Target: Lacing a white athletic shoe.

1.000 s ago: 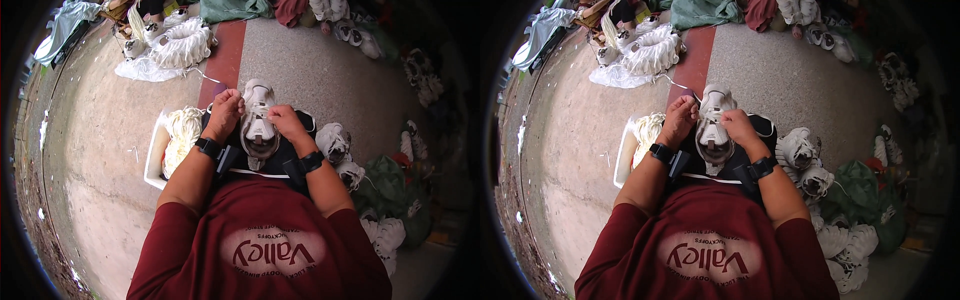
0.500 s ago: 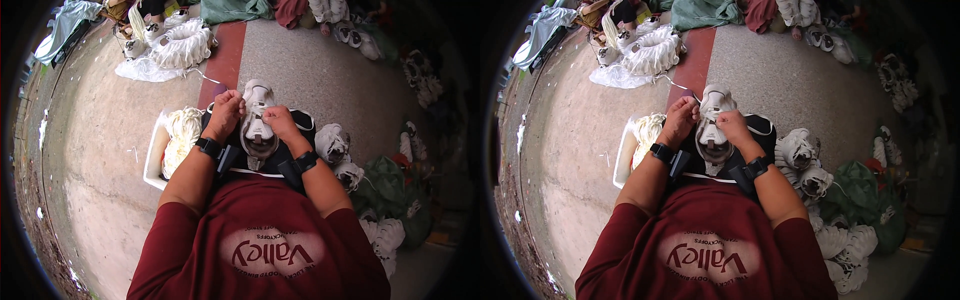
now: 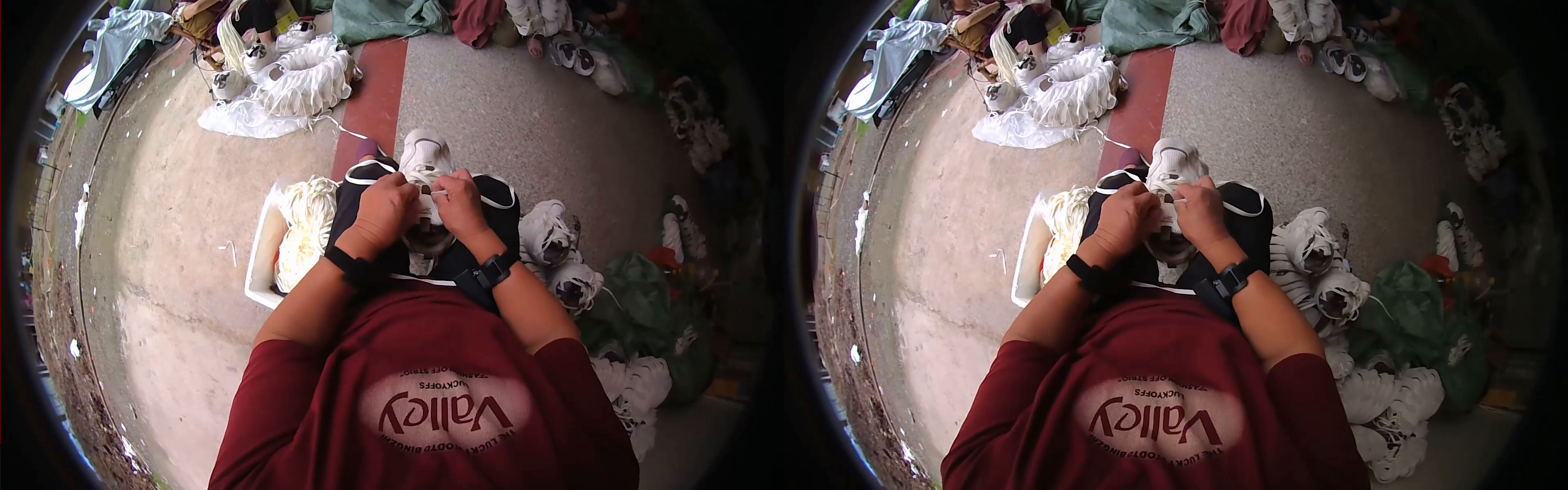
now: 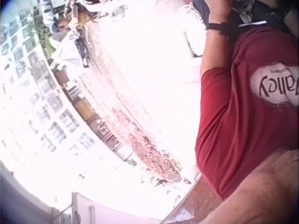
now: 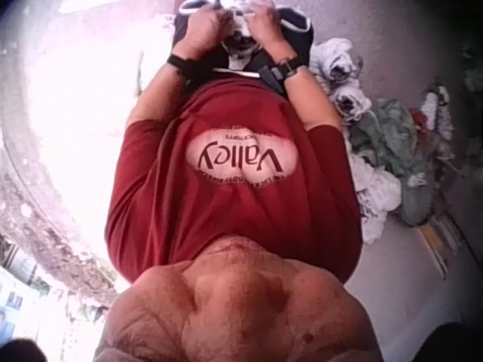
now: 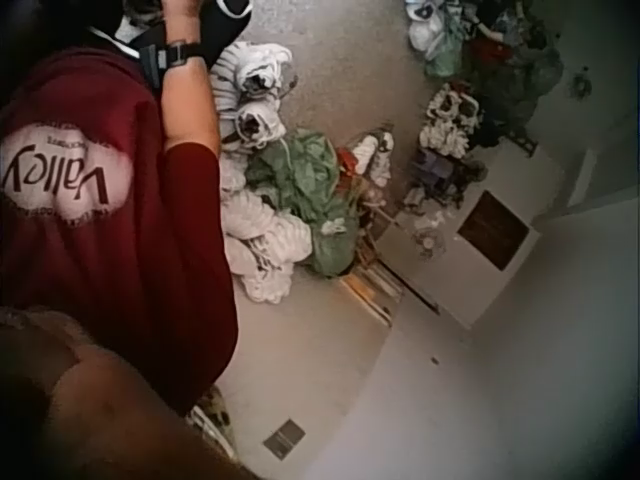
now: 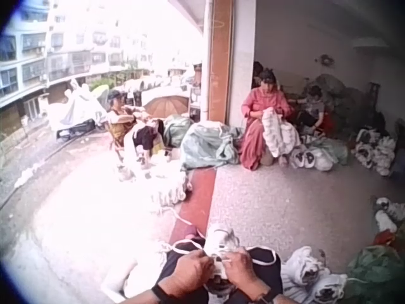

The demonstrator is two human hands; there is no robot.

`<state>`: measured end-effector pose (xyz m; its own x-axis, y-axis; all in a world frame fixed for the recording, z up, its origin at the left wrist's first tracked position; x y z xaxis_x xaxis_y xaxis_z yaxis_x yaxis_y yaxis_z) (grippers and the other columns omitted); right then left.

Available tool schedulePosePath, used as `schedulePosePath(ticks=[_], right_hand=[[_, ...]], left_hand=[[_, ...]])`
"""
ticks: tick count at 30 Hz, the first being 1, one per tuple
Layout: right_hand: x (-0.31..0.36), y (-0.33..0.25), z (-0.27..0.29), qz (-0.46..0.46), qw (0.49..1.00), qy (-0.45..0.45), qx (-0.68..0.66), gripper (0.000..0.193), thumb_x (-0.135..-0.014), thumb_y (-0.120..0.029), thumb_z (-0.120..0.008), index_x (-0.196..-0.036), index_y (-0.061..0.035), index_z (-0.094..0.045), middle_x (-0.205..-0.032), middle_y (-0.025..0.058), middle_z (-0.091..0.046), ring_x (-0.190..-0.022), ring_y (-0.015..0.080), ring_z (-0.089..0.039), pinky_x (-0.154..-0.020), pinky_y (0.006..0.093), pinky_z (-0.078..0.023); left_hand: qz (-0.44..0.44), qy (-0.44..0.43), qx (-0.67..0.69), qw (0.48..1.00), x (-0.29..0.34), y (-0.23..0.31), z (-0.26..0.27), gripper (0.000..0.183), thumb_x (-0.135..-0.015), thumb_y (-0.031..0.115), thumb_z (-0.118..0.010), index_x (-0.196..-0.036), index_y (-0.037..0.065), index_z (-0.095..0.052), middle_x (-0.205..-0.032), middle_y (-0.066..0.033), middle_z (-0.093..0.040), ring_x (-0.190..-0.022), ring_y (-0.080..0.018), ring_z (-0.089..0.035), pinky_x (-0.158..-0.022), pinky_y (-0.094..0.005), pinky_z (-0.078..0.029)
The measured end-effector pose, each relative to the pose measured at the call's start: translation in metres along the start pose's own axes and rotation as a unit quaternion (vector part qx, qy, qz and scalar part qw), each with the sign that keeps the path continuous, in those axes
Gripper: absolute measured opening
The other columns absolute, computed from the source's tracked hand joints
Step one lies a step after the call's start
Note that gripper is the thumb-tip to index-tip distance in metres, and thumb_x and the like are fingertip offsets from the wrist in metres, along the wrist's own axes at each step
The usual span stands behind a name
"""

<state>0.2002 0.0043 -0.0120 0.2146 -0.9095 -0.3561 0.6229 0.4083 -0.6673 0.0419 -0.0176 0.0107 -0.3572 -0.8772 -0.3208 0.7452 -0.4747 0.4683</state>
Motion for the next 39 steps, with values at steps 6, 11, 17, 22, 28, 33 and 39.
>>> schedulePosePath(ticks=[6,11,17,22,28,33,39], right_hand=[[0.004,0.006,-0.008,-0.039,0.996,0.028,0.069,0.005,-0.064,-0.008,-0.065,-0.068,-0.0096,-0.063,-0.073,0.0115,-0.057,-0.081,0.03,-0.054,-0.069,0.0405,-0.045],[0.003,0.008,-0.012,-0.046,0.996,0.052,0.062,0.005,-0.063,-0.008,-0.066,-0.068,-0.0106,-0.065,-0.074,0.0095,-0.058,-0.085,0.0289,-0.054,-0.07,0.0412,-0.045],[0.004,0.007,-0.013,-0.068,0.995,0.049,0.061,0.008,-0.064,-0.009,-0.067,-0.072,-0.0109,-0.066,-0.081,0.0104,-0.058,-0.089,0.0294,-0.052,-0.073,0.0416,-0.044],[0.009,0.0,-0.01,-0.079,0.993,0.042,0.078,0.013,-0.065,-0.01,-0.068,-0.077,-0.011,-0.065,-0.086,0.0114,-0.057,-0.094,0.0309,-0.05,-0.076,0.0422,-0.042],[0.009,-0.003,-0.004,-0.033,0.992,0.054,0.105,0.015,-0.064,-0.009,-0.069,-0.079,-0.011,-0.065,-0.089,0.0132,-0.057,-0.097,0.032,-0.05,-0.077,0.0433,-0.041],[0.006,0.003,-0.011,-0.026,0.993,0.056,0.105,0.014,-0.064,-0.008,-0.068,-0.078,-0.0121,-0.066,-0.092,0.0153,-0.057,-0.097,0.0329,-0.051,-0.076,0.0436,-0.042],[0.006,0.014,-0.015,-0.033,0.994,0.043,0.098,0.012,-0.067,-0.013,-0.065,-0.078,-0.0096,-0.066,-0.095,0.0187,-0.058,-0.095,0.0372,-0.052,-0.076,0.0462,-0.044]], left_hand=[[-0.022,0.036,-0.092,0.995,-0.001,0.009,-0.008,0.01,-0.068,0.012,-0.059,-0.077,0.006,-0.059,-0.074,-0.0095,-0.054,-0.073,-0.0271,-0.056,-0.063,-0.0364,-0.048],[-0.038,0.046,-0.096,0.994,-0.006,0.003,-0.017,0.011,-0.068,0.011,-0.058,-0.077,0.006,-0.059,-0.075,-0.0096,-0.054,-0.074,-0.0268,-0.057,-0.064,-0.0356,-0.048],[-0.065,-0.016,-0.107,0.992,-0.017,-0.005,-0.023,0.014,-0.066,0.011,-0.061,-0.079,0.006,-0.062,-0.076,-0.0092,-0.057,-0.075,-0.025,-0.058,-0.066,-0.0345,-0.049],[-0.033,-0.102,-0.137,0.985,-0.026,-0.001,-0.015,0.014,-0.069,0.015,-0.062,-0.08,0.006,-0.063,-0.081,-0.0105,-0.06,-0.079,-0.0266,-0.061,-0.066,-0.0352,-0.051],[-0.063,-0.109,-0.124,0.984,-0.032,-0.001,-0.007,0.013,-0.071,0.014,-0.06,-0.08,0.005,-0.063,-0.078,-0.0123,-0.062,-0.073,-0.0279,-0.062,-0.063,-0.0374,-0.051],[-0.066,0.015,-0.037,0.997,-0.02,-0.002,-0.007,0.017,-0.071,0.013,-0.059,-0.086,0.005,-0.06,-0.073,-0.0124,-0.062,-0.07,-0.0293,-0.062,-0.062,-0.0387,-0.05],[-0.059,-0.033,-0.073,0.995,-0.026,0.003,-0.02,0.023,-0.072,0.014,-0.058,-0.093,0.005,-0.056,-0.072,-0.0134,-0.062,-0.069,-0.031,-0.062,-0.06,-0.0395,-0.049]])
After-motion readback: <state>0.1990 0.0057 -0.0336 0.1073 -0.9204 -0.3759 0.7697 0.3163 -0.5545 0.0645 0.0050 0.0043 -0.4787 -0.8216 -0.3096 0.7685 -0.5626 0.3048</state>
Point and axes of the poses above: each hand's wrist, its own x-axis away from the middle knuckle, its own z-axis out of the back of the hand, y = z × x, the point moved 2 cm from there along -x, towards the middle knuckle
